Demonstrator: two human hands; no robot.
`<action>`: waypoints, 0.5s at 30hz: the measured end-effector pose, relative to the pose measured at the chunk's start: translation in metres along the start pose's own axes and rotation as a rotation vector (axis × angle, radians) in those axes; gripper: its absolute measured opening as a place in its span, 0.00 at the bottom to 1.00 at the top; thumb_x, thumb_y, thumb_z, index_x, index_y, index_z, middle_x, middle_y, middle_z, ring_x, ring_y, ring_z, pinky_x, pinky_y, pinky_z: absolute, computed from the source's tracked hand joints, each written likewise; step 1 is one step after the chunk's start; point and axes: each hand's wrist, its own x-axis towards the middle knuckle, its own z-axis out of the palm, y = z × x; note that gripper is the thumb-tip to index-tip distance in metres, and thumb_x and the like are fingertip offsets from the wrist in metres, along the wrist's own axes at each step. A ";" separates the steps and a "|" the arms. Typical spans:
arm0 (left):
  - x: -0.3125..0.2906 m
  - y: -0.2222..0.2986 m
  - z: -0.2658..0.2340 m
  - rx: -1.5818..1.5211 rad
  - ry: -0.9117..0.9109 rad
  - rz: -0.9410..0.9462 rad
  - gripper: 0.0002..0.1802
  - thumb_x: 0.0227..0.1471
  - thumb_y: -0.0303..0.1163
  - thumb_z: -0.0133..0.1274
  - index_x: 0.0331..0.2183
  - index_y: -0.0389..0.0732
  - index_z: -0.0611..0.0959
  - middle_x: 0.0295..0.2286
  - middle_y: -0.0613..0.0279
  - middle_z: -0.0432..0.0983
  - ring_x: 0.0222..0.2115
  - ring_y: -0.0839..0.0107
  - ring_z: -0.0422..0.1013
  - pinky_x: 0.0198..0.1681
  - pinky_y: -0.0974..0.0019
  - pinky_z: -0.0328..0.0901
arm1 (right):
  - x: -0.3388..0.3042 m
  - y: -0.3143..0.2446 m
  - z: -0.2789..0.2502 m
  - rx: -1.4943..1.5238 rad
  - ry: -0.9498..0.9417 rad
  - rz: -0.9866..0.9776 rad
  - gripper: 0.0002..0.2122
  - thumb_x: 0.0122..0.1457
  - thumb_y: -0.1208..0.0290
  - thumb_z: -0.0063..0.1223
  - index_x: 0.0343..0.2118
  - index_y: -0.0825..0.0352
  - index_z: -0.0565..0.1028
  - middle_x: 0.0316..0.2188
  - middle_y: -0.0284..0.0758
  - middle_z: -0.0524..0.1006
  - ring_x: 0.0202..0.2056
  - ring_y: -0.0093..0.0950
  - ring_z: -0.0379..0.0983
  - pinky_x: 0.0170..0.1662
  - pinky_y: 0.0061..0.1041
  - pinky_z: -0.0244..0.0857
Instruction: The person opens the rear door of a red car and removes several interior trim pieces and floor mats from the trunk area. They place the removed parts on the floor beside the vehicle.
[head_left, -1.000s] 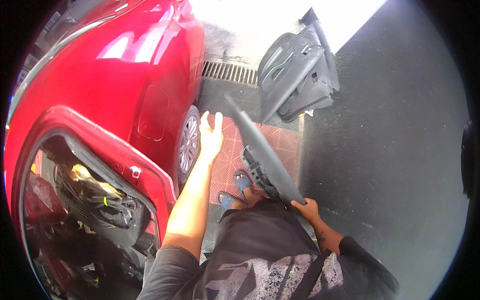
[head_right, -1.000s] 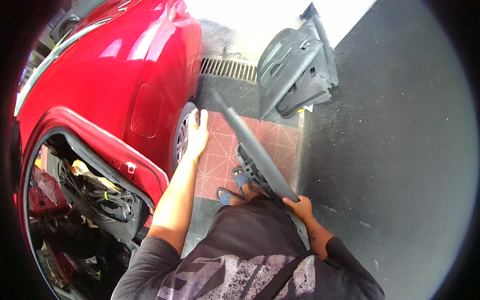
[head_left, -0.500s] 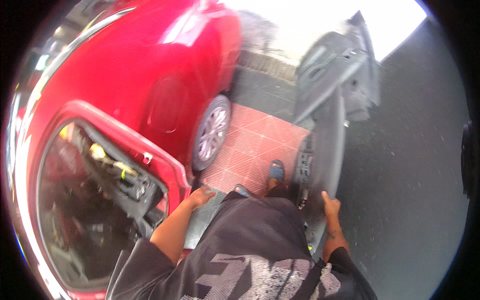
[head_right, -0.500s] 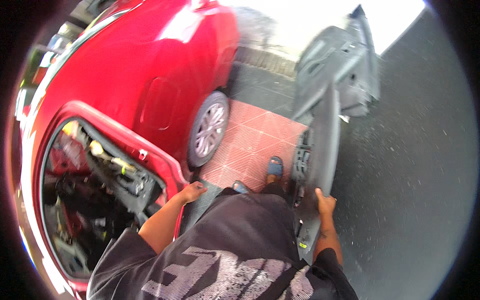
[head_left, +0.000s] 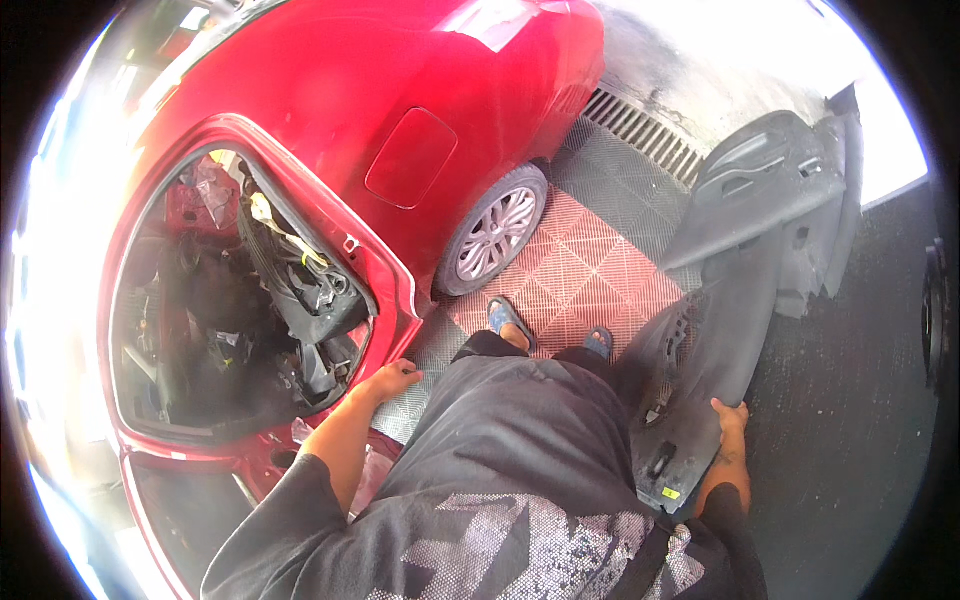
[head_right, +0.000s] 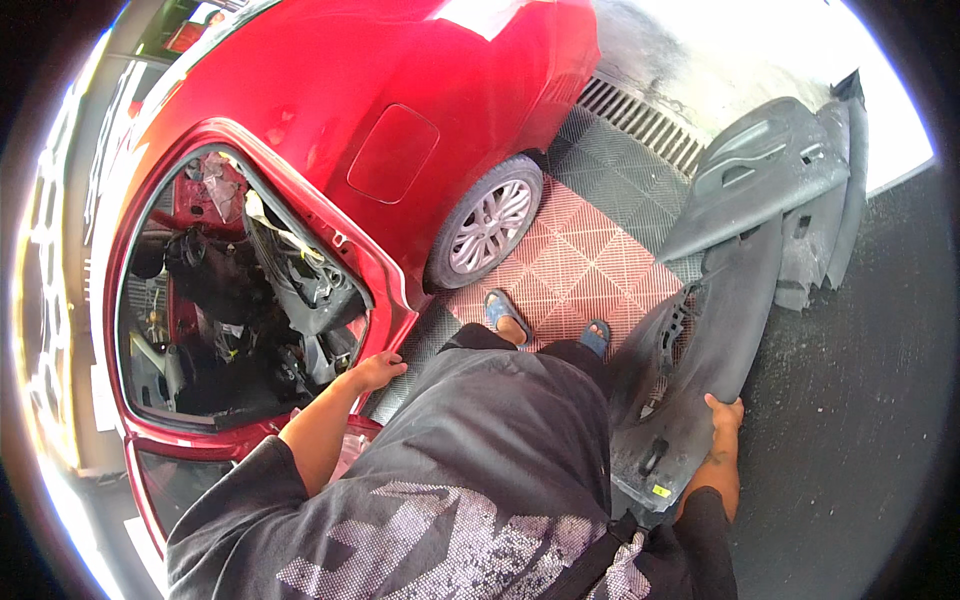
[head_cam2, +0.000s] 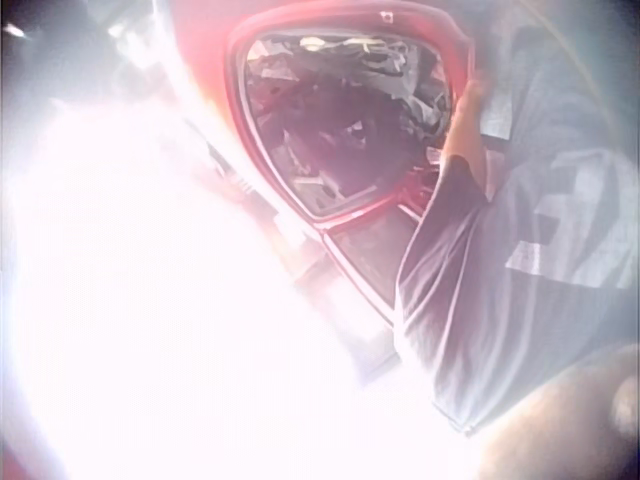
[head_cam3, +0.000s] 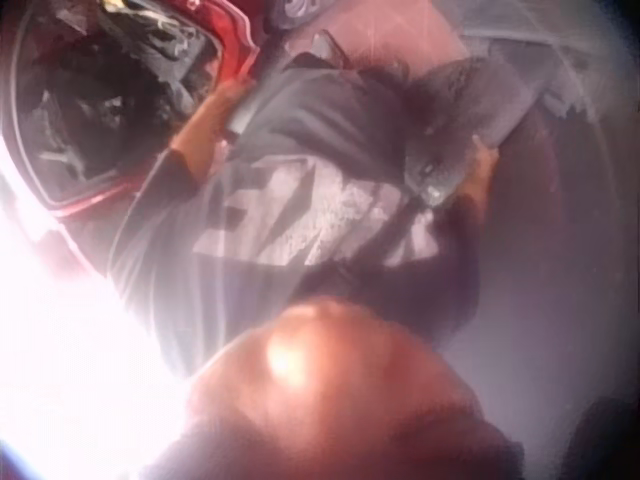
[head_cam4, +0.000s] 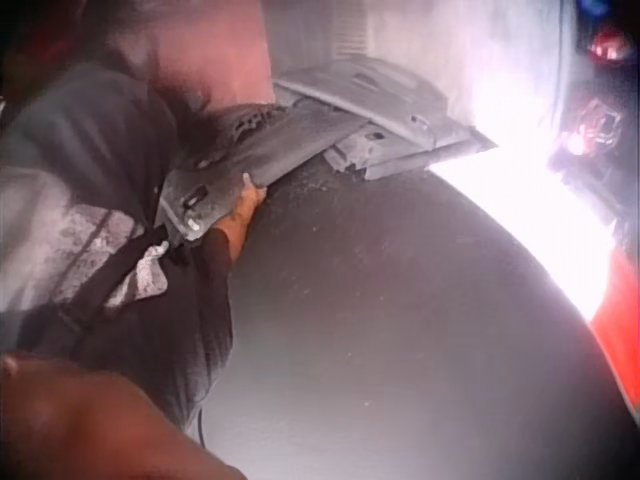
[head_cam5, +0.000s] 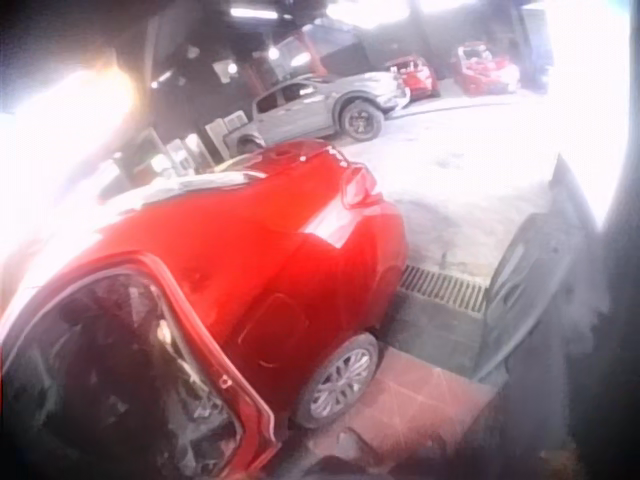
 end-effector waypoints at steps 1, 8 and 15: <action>0.006 -0.013 0.007 0.019 0.065 0.074 0.38 0.57 0.57 0.56 0.59 0.39 0.74 0.56 0.43 0.73 0.57 0.53 0.70 0.60 0.56 0.64 | 0.000 -0.010 -0.002 -0.016 -0.009 0.021 0.29 0.43 0.77 0.76 0.52 0.71 0.76 0.47 0.41 0.81 0.49 0.37 0.77 0.55 0.34 0.67; -0.009 0.012 -0.009 -0.019 0.120 0.077 0.37 0.58 0.54 0.57 0.59 0.37 0.74 0.53 0.45 0.75 0.56 0.55 0.71 0.60 0.57 0.64 | 0.066 0.020 -0.002 -0.034 0.046 -0.008 0.38 0.44 0.78 0.74 0.60 0.76 0.66 0.54 0.48 0.76 0.53 0.39 0.75 0.57 0.37 0.67; 0.035 -0.029 0.022 -0.156 0.156 0.190 0.32 0.61 0.49 0.57 0.57 0.35 0.76 0.50 0.47 0.78 0.51 0.61 0.73 0.56 0.60 0.66 | 0.070 0.047 -0.011 -0.282 0.103 -0.085 0.47 0.38 0.72 0.79 0.64 0.67 0.63 0.56 0.52 0.74 0.57 0.46 0.72 0.61 0.37 0.66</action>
